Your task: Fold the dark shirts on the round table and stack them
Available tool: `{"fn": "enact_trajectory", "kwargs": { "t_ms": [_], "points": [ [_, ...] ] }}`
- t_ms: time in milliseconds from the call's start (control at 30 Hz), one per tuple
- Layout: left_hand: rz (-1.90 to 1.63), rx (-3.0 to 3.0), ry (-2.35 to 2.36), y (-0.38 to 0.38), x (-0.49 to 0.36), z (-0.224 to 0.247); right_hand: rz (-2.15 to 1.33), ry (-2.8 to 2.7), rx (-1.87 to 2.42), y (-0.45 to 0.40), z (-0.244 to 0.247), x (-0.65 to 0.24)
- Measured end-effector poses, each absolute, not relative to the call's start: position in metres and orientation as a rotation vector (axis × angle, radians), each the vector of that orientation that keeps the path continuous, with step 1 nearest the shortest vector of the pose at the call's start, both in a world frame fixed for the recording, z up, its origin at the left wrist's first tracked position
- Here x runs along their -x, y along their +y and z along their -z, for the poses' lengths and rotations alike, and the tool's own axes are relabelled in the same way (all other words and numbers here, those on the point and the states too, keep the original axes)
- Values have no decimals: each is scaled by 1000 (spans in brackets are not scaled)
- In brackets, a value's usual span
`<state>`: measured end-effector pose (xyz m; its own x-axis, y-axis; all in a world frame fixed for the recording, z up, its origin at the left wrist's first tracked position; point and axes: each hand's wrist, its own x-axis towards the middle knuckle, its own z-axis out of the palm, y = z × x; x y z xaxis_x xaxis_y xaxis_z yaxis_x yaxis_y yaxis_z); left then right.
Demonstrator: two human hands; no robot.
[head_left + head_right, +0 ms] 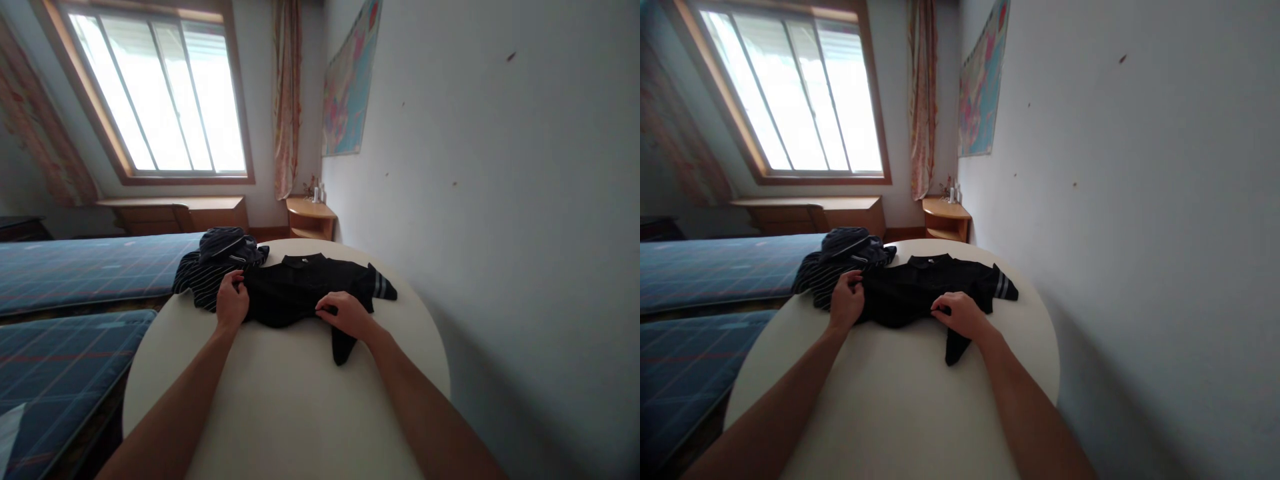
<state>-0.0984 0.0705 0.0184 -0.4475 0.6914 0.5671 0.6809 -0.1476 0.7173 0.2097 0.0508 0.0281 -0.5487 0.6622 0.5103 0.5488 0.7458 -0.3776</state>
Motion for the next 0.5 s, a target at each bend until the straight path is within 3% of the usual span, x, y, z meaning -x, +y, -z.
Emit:
{"fn": "enact_trajectory", "kwargs": {
  "t_ms": [133,233,367,500],
  "points": [
    [-1736,-1886,2120,66,95,-21,-275,-2444,899,43,-24,-189],
    [-1651,-2247,1916,56,80,-25,-329,-2491,921,41,-23,-183],
    [-1174,-2566,1305,37,50,-27,-404,-2447,955,39,-29,-194],
    [-821,-2647,1087,23,28,-23,-524,-2291,993,43,-36,-218]
  ]
}}
